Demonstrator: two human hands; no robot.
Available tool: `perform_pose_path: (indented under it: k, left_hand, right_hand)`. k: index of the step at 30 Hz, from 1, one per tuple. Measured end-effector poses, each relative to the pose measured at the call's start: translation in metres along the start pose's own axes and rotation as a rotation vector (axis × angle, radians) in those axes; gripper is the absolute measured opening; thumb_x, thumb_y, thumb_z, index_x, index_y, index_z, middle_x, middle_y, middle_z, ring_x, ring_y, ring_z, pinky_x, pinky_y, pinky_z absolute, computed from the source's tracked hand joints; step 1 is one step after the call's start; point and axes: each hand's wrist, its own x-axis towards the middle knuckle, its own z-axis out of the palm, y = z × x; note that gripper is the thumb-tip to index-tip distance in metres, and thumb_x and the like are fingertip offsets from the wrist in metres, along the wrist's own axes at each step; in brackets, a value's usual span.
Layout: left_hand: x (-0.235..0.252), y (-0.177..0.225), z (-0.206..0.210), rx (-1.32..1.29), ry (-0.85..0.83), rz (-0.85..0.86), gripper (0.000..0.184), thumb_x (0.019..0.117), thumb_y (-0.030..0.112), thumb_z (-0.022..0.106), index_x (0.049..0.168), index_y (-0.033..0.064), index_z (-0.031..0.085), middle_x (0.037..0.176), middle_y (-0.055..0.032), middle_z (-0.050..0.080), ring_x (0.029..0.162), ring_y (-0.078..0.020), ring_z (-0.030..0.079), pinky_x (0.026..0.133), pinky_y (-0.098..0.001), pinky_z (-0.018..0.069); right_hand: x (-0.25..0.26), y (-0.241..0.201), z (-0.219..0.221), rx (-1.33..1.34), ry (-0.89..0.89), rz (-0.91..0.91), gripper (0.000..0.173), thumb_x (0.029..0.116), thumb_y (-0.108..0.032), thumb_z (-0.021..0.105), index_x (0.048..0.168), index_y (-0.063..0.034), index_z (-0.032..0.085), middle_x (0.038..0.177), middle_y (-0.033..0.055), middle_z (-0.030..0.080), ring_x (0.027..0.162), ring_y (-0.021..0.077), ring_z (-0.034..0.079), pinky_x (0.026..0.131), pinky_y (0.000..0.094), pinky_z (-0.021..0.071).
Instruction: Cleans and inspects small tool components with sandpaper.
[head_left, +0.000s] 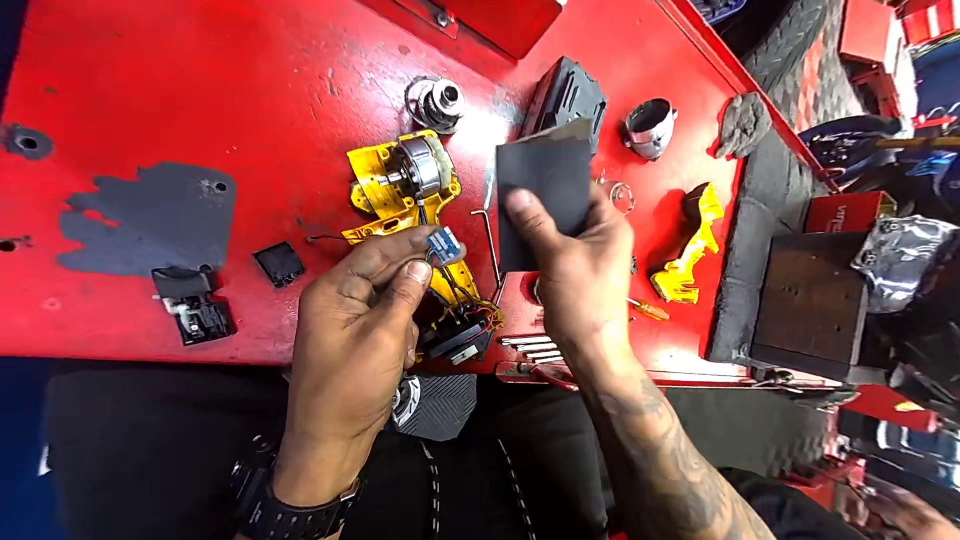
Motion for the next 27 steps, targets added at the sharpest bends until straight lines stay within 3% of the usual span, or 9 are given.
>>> perform_pose_path:
  k: [6, 11, 19, 24, 27]
  left_hand:
    - [0.0, 0.003, 0.003, 0.088, 0.018, 0.027, 0.031, 0.1037, 0.01, 0.059, 0.132, 0.0154, 0.069, 0.102, -0.0014, 0.073, 0.046, -0.0108, 0.048, 0.036, -0.0216, 0.0384]
    - [-0.001, 0.002, 0.003, 0.143, 0.018, 0.073, 0.032, 0.1023, 0.008, 0.061, 0.133, 0.0126, 0.069, 0.104, -0.0003, 0.074, 0.048, -0.0098, 0.052, 0.038, -0.0209, 0.0414]
    - [0.0, 0.004, 0.006, 0.1, -0.01, 0.038, 0.031, 0.1033, 0.008, 0.059, 0.132, 0.0133, 0.069, 0.102, -0.0008, 0.073, 0.045, -0.0107, 0.049, 0.036, -0.0211, 0.0388]
    - [0.001, 0.005, 0.007, 0.024, -0.034, 0.017, 0.029, 0.1033, 0.008, 0.059, 0.131, 0.0124, 0.069, 0.098, -0.0029, 0.072, 0.044, -0.0107, 0.046, 0.035, -0.0204, 0.0374]
    - [0.001, 0.006, 0.009, -0.063, -0.062, -0.035, 0.028, 0.1027, 0.008, 0.061, 0.129, 0.0114, 0.07, 0.095, -0.0039, 0.072, 0.043, -0.0093, 0.043, 0.034, -0.0195, 0.035]
  right_hand:
    - [-0.012, -0.004, -0.014, 0.18, 0.016, 0.046, 0.023, 0.0961, -0.01, 0.072, 0.115, 0.0002, 0.064, 0.093, 0.0124, 0.073, 0.083, 0.0206, 0.074, 0.076, 0.0369, 0.0653]
    - [-0.017, 0.008, -0.022, 0.33, -0.115, 0.103, 0.027, 0.1002, -0.004, 0.063, 0.124, 0.0038, 0.055, 0.101, 0.0241, 0.07, 0.087, 0.0343, 0.075, 0.079, 0.0503, 0.0654]
    - [-0.027, 0.007, -0.009, 0.226, -0.189, 0.006, 0.02, 0.1025, -0.004, 0.059, 0.122, 0.0015, 0.057, 0.087, 0.0146, 0.067, 0.069, 0.0216, 0.068, 0.06, 0.0351, 0.0622]
    - [-0.033, 0.002, 0.0, 0.172, -0.187, -0.022, 0.021, 0.0986, -0.005, 0.066, 0.118, 0.0017, 0.059, 0.082, 0.0128, 0.066, 0.064, 0.0195, 0.064, 0.055, 0.0311, 0.057]
    - [-0.039, 0.0, -0.001, 0.034, -0.204, -0.016, 0.02, 0.0984, -0.011, 0.069, 0.117, -0.0069, 0.062, 0.083, 0.005, 0.066, 0.061, 0.0134, 0.062, 0.049, 0.0251, 0.0541]
